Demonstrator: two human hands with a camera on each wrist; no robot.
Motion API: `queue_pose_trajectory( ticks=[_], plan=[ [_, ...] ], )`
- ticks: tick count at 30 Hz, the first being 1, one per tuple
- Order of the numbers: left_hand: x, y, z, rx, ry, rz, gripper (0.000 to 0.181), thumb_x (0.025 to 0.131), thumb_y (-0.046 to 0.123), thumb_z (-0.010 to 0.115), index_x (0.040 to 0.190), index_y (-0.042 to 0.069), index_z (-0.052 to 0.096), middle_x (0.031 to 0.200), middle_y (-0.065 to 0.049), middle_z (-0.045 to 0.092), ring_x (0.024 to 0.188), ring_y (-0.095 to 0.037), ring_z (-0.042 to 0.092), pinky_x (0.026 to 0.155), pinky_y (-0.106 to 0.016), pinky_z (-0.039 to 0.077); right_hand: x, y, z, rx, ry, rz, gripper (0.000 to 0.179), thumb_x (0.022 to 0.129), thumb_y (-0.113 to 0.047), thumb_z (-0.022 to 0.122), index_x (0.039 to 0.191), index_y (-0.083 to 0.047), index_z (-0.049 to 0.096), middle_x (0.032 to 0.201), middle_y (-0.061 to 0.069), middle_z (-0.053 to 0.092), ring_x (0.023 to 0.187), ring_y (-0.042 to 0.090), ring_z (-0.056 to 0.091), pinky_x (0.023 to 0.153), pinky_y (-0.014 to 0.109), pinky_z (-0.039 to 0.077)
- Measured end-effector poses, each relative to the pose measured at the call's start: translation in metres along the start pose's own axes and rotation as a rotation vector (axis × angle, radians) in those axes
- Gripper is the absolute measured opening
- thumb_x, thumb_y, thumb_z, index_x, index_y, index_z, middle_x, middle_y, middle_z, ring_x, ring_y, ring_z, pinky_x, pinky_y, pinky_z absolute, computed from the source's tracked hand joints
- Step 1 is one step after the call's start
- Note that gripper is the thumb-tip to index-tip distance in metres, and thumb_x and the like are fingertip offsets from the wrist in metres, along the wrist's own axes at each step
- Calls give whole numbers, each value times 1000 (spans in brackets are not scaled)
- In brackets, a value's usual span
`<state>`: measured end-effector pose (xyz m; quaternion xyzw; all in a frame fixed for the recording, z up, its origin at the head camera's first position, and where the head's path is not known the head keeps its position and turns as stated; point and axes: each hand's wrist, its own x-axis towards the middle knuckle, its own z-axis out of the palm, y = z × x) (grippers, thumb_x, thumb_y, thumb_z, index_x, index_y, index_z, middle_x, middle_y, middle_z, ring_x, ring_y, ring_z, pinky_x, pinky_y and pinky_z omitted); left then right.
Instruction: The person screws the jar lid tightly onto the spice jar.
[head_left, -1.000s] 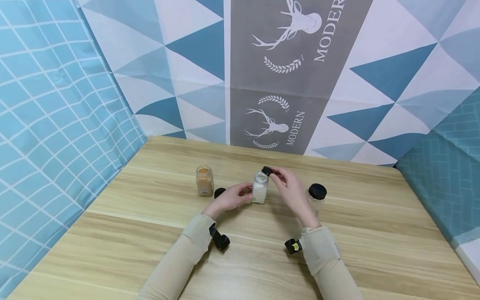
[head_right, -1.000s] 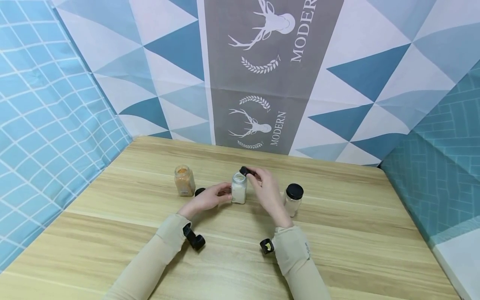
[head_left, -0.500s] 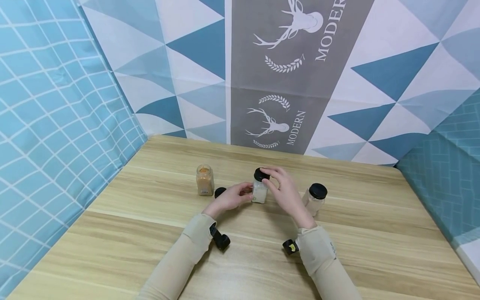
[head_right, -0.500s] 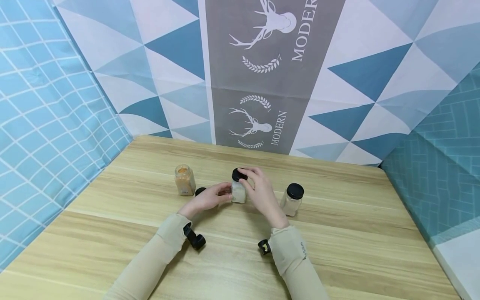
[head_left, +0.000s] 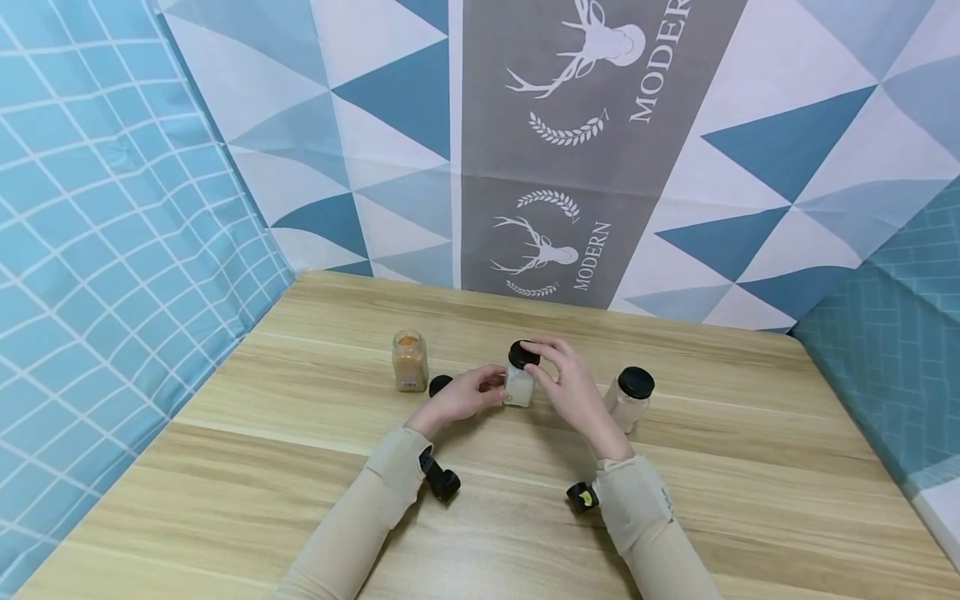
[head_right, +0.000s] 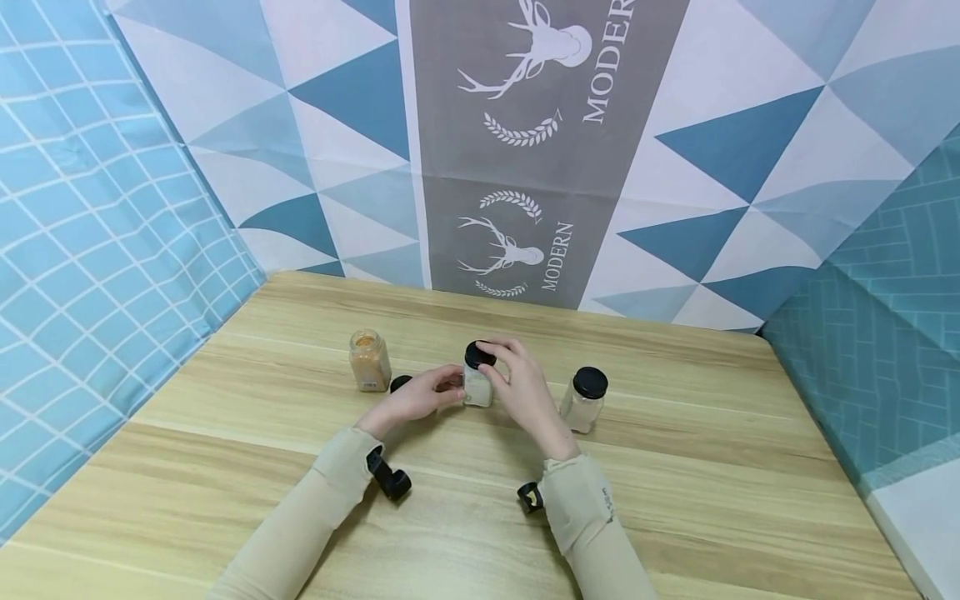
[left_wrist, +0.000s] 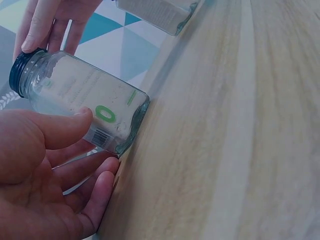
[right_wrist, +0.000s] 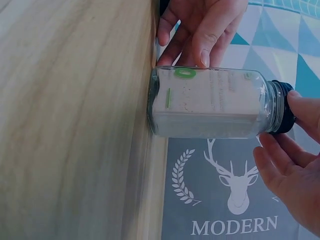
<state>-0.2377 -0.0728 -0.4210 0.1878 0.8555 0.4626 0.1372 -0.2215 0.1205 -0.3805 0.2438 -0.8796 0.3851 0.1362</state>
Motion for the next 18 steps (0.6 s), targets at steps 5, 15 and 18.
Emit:
queue_pose_trajectory(
  ticks=[5,15,18],
  plan=[
    [0,0,0,-1,5,2,45,92,23,53,134,8,43,126,-11,54,113,-24,51,90,-39,44,-1,2,-2,5,-12,7,33,89,-14,58,122,-14,58,125,8,53,118,25,46,99,45,36],
    [1,-1,0,7,11,-2,45,92,23,53,133,7,44,128,-12,53,115,-25,51,94,-40,42,-2,1,-6,-5,33,19,29,88,-6,57,116,-13,62,118,8,55,114,26,49,97,44,38],
    [1,-1,1,11,12,-6,45,92,23,53,134,7,43,128,-11,52,115,-25,51,94,-40,42,-2,2,-6,4,41,-10,27,88,-7,57,114,-11,63,122,10,54,116,26,48,98,44,38]
  ],
)
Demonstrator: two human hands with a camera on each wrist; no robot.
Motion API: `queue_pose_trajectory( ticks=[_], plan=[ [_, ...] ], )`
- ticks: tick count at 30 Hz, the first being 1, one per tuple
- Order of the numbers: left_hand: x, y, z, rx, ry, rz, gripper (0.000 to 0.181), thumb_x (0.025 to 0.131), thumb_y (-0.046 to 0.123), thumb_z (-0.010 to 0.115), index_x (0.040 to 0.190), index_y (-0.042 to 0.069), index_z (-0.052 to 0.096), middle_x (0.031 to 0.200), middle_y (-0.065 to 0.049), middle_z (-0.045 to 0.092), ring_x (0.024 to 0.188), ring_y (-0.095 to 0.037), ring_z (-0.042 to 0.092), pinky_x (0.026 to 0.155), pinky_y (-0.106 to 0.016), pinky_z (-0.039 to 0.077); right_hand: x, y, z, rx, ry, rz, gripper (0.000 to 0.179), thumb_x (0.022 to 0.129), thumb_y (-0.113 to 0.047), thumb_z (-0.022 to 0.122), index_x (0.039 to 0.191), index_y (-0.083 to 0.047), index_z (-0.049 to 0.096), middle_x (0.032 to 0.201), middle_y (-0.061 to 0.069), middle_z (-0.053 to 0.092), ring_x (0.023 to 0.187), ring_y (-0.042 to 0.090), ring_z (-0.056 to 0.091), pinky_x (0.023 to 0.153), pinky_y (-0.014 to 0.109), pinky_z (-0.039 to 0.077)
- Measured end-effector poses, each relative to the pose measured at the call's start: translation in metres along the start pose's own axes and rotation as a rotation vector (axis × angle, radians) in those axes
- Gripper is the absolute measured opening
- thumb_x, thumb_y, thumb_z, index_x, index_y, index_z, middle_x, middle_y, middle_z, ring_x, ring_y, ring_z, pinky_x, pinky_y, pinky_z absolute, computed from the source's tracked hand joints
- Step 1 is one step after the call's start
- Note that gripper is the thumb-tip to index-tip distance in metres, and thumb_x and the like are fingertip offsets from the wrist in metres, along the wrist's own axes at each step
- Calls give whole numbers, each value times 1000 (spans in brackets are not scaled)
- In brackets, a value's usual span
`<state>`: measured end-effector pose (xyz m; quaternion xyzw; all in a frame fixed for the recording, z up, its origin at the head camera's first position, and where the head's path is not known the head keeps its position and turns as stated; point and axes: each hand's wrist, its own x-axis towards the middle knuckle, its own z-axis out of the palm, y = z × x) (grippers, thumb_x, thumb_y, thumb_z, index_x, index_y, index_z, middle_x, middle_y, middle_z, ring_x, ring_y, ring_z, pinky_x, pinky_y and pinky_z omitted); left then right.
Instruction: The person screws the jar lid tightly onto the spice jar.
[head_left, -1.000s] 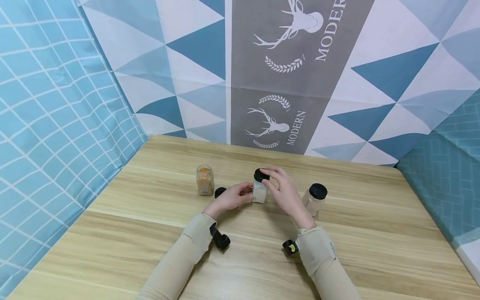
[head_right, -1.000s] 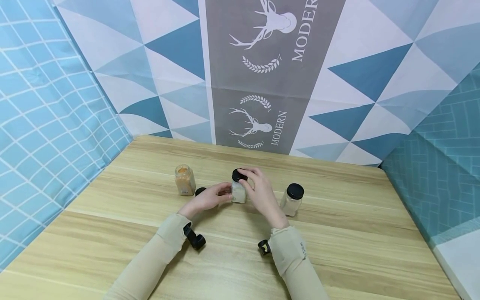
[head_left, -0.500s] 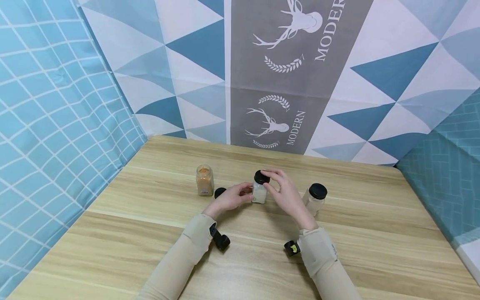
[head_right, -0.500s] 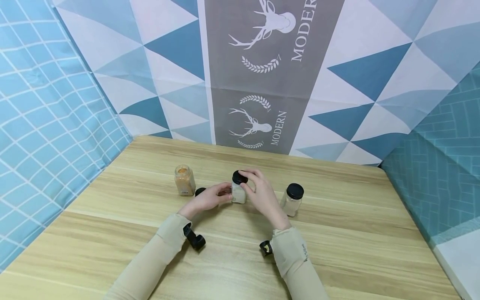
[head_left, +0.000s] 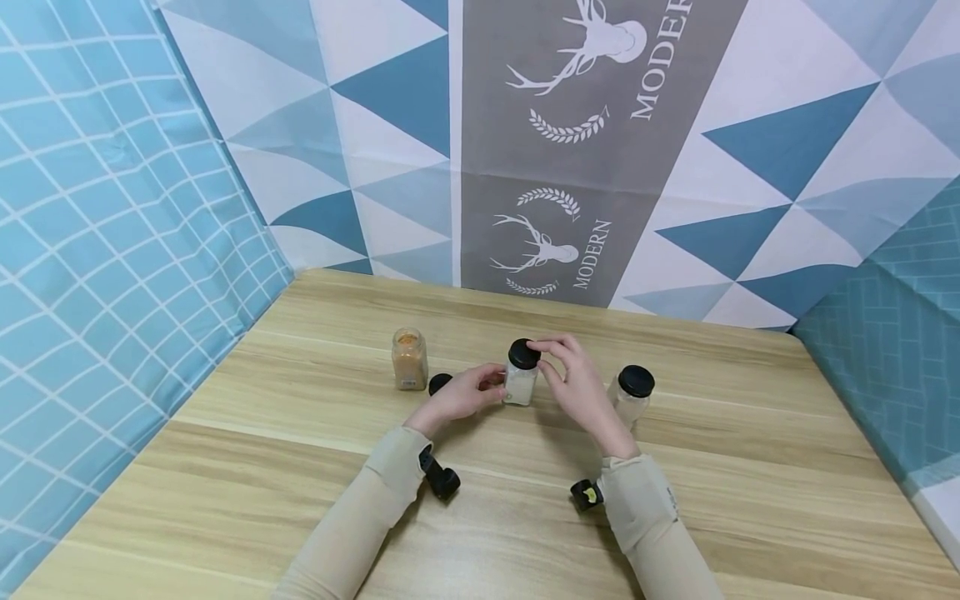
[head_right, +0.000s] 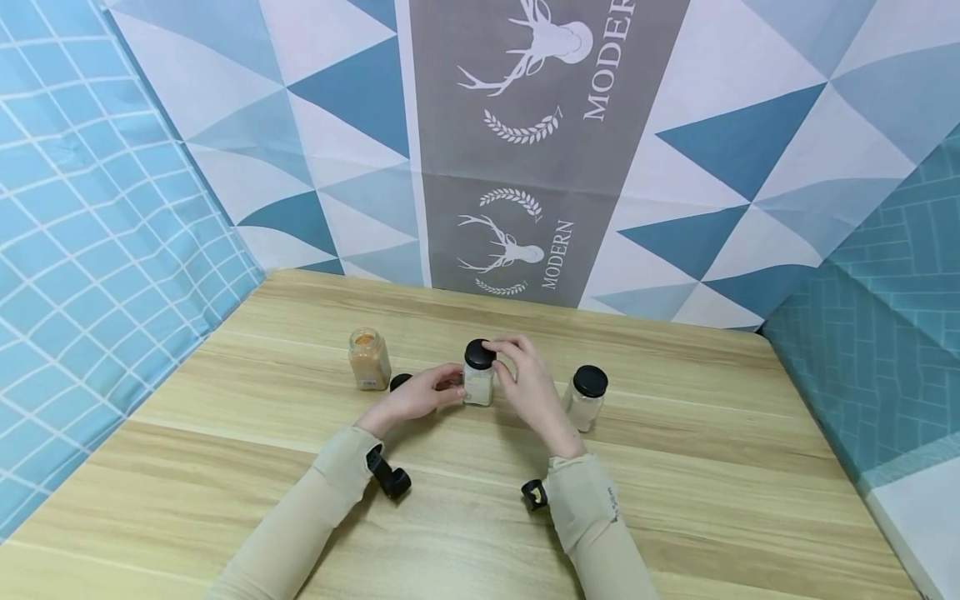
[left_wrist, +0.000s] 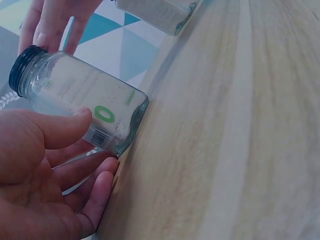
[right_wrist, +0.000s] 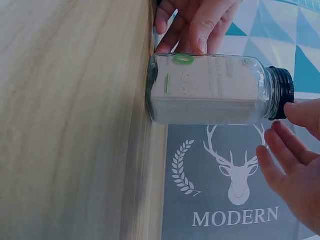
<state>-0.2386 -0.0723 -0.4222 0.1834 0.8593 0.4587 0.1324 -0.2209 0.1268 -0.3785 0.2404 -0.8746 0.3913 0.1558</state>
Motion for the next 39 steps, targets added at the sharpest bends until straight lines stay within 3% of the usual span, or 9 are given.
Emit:
queue_pose_trajectory(
  ticks=[8,32,39],
  plan=[
    [0,1,0,-4,-3,0,45,92,22,53,133,7,43,127,-11,53,114,-24,51,93,-39,43,0,2,3,34,-32,-75,29,91,-3,52,119,-5,57,132,9,50,116,23,51,94,34,44],
    [0,0,-1,-3,-8,2,44,92,24,53,133,9,44,128,-10,53,114,-24,51,93,-40,42,-1,4,1,-4,26,3,27,87,-6,58,112,-13,64,112,7,59,101,21,54,87,40,44],
    [0,0,-1,-9,-11,-2,45,92,24,54,133,9,44,128,-10,53,113,-24,51,92,-40,43,0,4,3,51,-10,-46,26,88,-1,56,113,-6,59,131,12,49,113,26,51,92,38,45]
  ],
)
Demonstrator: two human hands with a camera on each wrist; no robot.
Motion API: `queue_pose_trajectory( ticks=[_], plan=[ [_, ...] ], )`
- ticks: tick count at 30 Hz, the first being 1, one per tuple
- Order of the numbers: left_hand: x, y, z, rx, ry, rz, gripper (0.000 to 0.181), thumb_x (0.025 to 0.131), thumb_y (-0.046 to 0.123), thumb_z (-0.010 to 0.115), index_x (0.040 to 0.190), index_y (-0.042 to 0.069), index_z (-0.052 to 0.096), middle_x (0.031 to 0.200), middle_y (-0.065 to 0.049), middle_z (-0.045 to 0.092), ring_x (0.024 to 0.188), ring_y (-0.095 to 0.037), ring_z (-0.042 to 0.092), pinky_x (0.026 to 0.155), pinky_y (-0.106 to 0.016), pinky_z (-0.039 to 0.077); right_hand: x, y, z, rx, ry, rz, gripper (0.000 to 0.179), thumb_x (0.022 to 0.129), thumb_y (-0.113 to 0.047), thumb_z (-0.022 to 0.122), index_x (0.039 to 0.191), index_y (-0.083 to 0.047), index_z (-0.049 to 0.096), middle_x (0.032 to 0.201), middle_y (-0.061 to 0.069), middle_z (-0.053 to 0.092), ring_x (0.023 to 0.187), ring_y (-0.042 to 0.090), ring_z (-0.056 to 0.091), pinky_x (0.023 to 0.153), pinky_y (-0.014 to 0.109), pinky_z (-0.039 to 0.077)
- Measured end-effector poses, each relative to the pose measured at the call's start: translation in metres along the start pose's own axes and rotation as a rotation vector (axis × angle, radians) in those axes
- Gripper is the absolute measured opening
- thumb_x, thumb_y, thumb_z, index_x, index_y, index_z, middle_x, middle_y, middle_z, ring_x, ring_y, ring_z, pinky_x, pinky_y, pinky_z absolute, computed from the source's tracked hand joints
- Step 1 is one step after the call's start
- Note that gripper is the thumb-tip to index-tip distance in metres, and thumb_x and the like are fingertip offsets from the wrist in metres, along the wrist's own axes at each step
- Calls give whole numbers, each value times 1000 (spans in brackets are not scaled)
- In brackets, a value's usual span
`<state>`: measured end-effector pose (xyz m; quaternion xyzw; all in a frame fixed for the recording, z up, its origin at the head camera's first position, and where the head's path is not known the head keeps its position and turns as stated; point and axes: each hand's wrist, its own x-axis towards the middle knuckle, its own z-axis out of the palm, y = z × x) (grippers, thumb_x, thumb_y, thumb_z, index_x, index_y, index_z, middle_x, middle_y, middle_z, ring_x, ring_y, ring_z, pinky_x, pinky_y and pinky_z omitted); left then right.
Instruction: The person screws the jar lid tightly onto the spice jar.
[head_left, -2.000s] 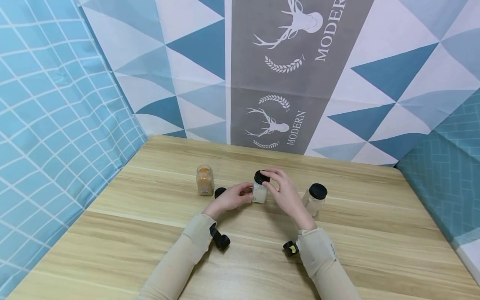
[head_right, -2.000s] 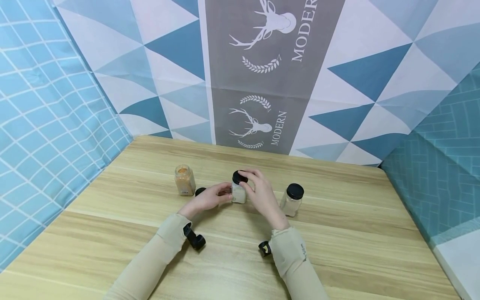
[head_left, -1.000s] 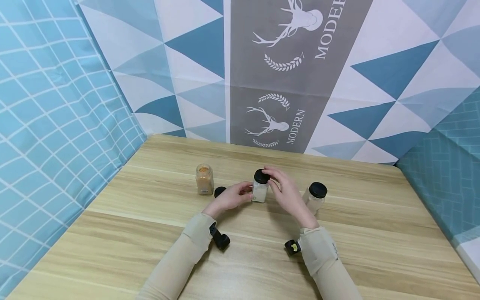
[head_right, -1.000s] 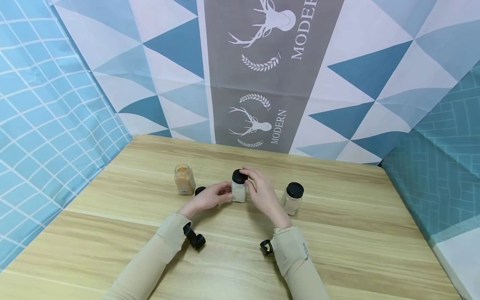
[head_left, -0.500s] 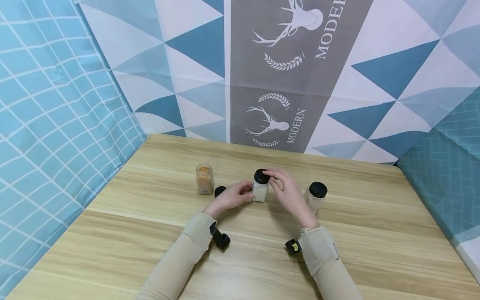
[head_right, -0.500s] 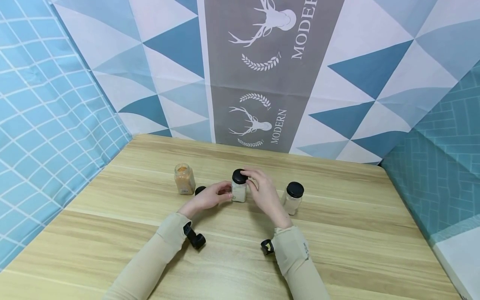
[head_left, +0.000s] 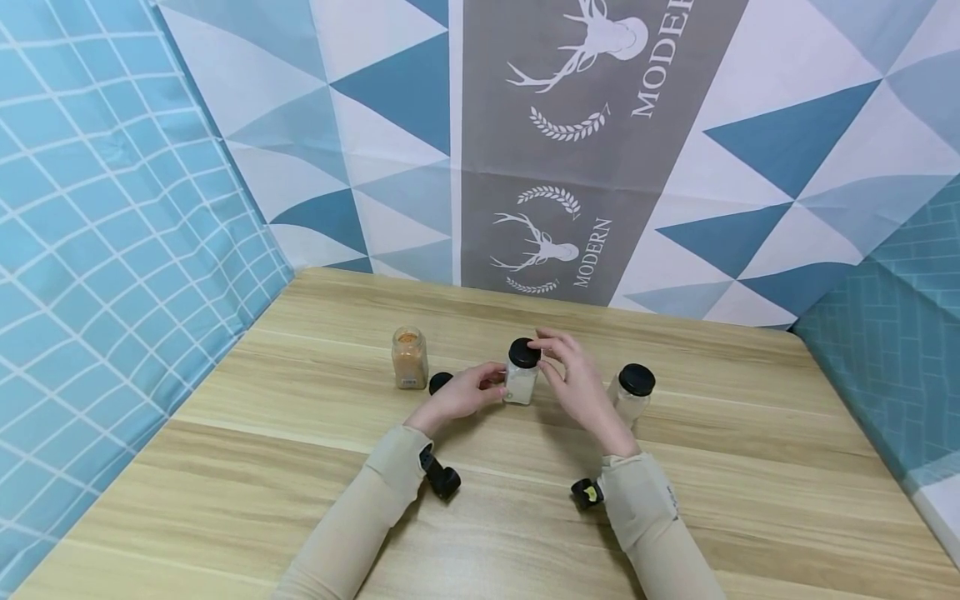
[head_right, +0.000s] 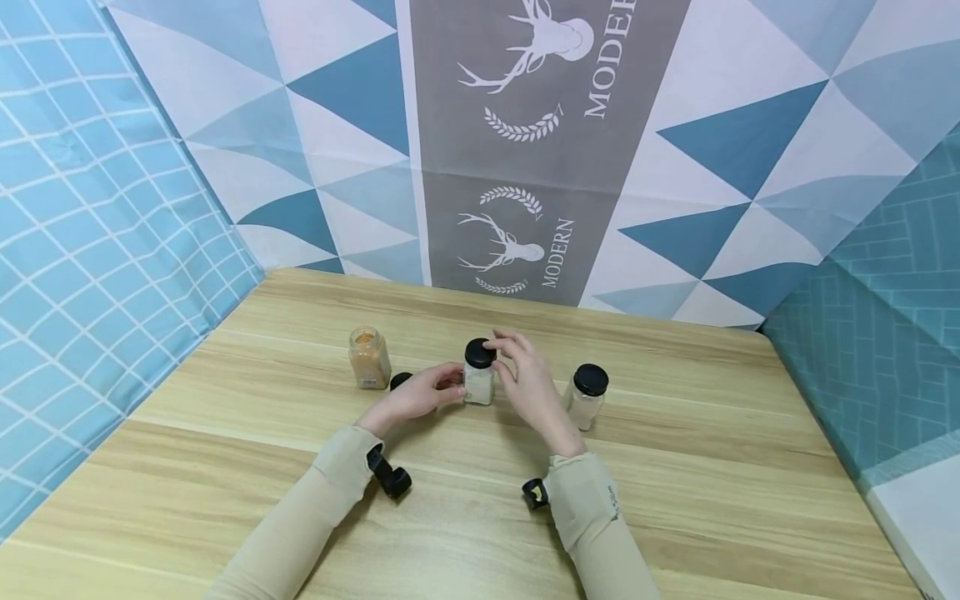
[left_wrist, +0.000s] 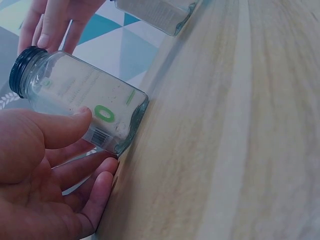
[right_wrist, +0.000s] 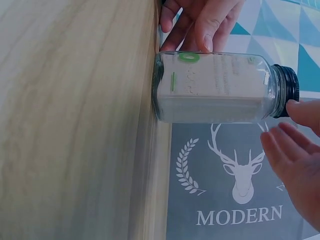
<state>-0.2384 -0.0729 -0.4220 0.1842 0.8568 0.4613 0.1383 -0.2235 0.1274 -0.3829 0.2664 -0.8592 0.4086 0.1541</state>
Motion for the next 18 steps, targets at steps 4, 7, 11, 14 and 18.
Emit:
queue_pose_trajectory(
  ticks=[4,7,11,14,18],
  plan=[
    [0,1,1,-10,0,2,45,92,23,54,133,9,44,128,-10,53,113,-24,51,91,-39,43,0,0,0,37,-26,-7,31,87,1,56,118,-5,57,134,11,47,115,24,51,91,37,46],
    [0,1,1,-19,0,10,44,92,22,53,133,7,44,127,-11,53,114,-24,51,93,-39,42,-1,-1,0,14,-11,1,32,86,0,57,118,-7,58,130,10,52,111,24,54,89,38,47],
    [-1,2,1,-21,1,17,44,92,21,53,132,6,44,127,-12,54,114,-25,51,93,-40,42,-1,0,0,-28,11,11,32,85,1,59,116,-9,60,124,11,57,99,26,59,79,37,50],
    [-1,2,0,-21,3,15,44,92,21,53,132,6,44,127,-12,54,114,-25,51,93,-39,42,-1,0,0,-49,20,32,32,85,0,59,114,-12,62,118,8,60,93,23,60,72,35,49],
    [0,2,0,-16,4,14,44,92,21,53,132,6,44,126,-11,54,114,-24,51,93,-39,42,-1,0,-1,-52,45,44,30,86,-2,59,113,-12,63,106,7,62,88,20,59,68,36,48]
  ],
)
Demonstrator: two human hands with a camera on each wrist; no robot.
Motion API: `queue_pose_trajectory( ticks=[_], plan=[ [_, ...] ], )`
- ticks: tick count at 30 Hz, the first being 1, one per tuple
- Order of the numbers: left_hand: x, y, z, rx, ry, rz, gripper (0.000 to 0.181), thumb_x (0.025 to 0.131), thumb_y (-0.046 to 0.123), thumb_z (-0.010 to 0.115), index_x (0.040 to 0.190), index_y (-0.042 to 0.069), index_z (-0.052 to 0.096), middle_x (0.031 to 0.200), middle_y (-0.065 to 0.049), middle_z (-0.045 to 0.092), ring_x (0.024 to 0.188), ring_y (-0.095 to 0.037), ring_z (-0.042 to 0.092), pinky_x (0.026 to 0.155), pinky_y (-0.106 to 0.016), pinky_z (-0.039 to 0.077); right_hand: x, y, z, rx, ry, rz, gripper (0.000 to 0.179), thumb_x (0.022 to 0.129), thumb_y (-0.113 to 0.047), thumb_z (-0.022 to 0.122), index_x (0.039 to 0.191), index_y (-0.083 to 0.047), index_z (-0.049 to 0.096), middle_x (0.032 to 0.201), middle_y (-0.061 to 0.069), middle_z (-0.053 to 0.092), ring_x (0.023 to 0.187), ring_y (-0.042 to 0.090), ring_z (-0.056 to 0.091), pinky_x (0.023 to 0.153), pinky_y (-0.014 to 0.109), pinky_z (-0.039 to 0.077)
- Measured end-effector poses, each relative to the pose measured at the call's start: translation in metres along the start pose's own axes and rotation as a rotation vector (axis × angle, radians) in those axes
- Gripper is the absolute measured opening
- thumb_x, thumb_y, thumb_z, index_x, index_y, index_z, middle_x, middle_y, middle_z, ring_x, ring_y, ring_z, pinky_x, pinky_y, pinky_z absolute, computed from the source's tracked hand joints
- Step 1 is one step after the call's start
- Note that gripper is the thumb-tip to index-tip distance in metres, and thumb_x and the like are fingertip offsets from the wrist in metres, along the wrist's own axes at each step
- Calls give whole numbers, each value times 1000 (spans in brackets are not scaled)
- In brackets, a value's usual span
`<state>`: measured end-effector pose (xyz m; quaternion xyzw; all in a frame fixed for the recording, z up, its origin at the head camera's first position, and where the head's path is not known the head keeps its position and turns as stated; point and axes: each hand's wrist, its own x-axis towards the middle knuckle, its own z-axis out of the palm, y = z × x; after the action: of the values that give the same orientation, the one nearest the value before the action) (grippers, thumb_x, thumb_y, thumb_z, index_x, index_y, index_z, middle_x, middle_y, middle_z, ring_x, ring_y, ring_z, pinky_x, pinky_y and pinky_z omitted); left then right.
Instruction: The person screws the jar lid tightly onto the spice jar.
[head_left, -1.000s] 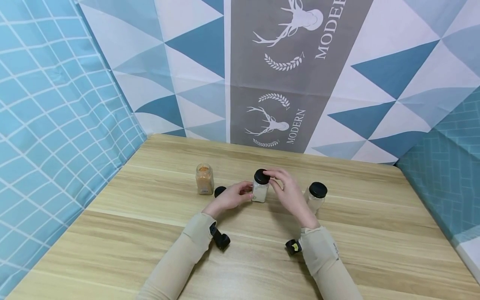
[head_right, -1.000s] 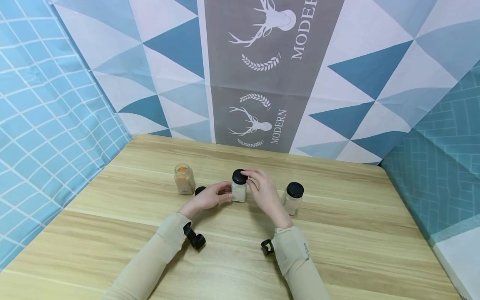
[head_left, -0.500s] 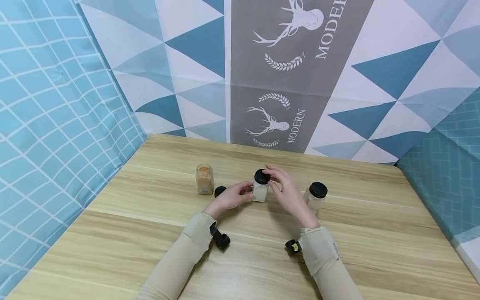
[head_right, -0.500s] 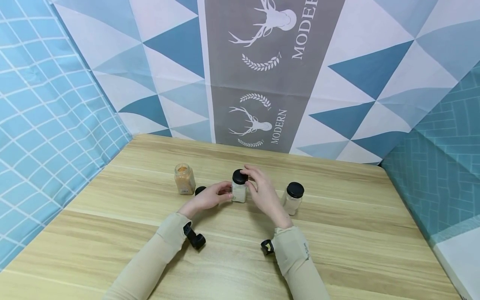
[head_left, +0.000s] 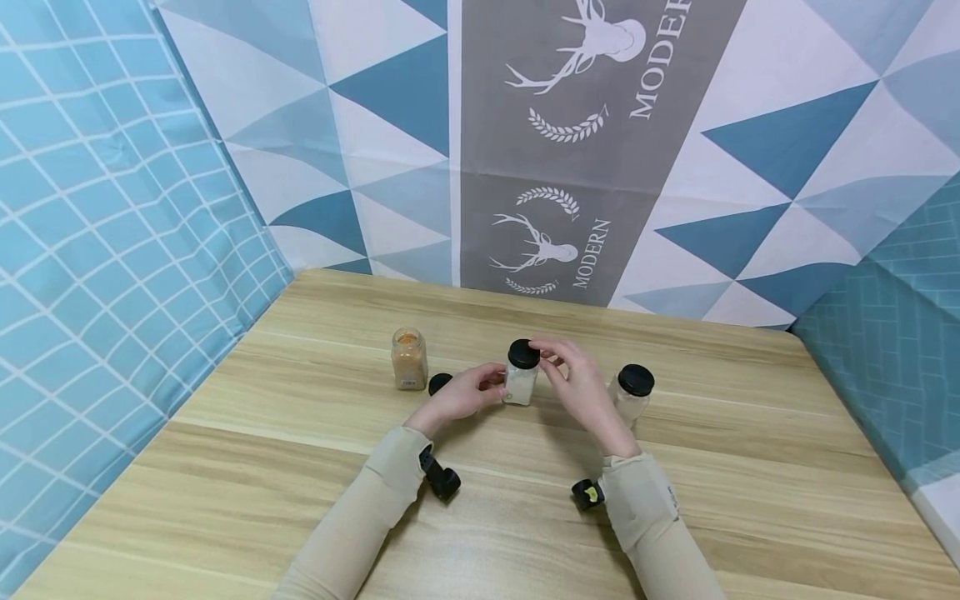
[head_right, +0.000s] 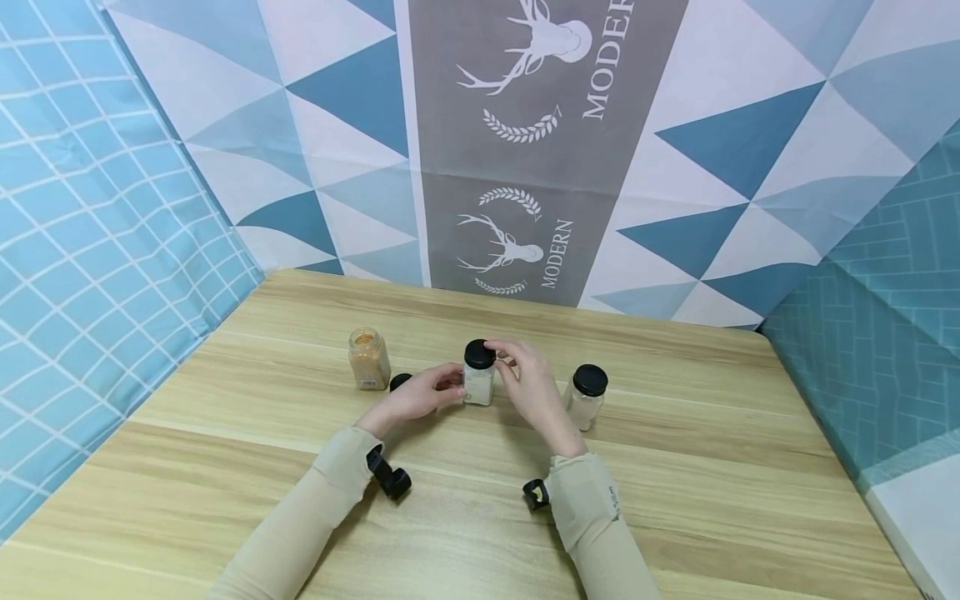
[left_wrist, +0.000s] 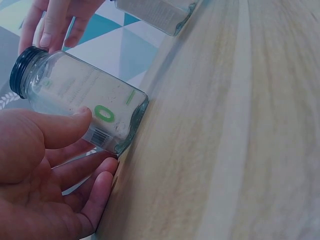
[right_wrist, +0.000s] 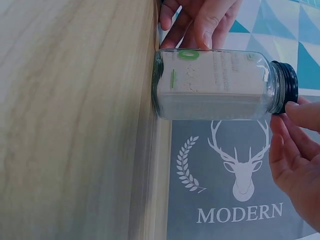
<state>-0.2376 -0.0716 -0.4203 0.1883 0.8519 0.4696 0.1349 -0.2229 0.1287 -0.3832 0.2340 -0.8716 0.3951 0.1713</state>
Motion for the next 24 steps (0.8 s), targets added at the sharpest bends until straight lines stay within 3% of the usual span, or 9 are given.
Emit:
queue_pose_trajectory(
  ticks=[8,16,24],
  plan=[
    [-1,1,0,5,10,0,43,92,20,54,131,6,45,125,-12,55,113,-24,52,93,-39,42,2,2,1,9,44,-40,35,85,-3,61,120,-7,57,93,8,59,83,18,56,73,36,47],
    [-1,1,1,-4,7,0,43,92,20,54,132,6,45,126,-11,54,113,-24,52,94,-39,42,1,2,3,30,-1,-101,45,85,-1,59,129,-1,47,121,15,53,111,27,51,90,40,46],
    [-1,0,0,7,1,-3,44,92,22,53,133,7,44,126,-11,54,114,-24,51,92,-39,43,1,0,5,48,-40,-84,48,86,-3,59,132,-7,46,126,14,53,105,27,56,90,38,46]
  ],
)
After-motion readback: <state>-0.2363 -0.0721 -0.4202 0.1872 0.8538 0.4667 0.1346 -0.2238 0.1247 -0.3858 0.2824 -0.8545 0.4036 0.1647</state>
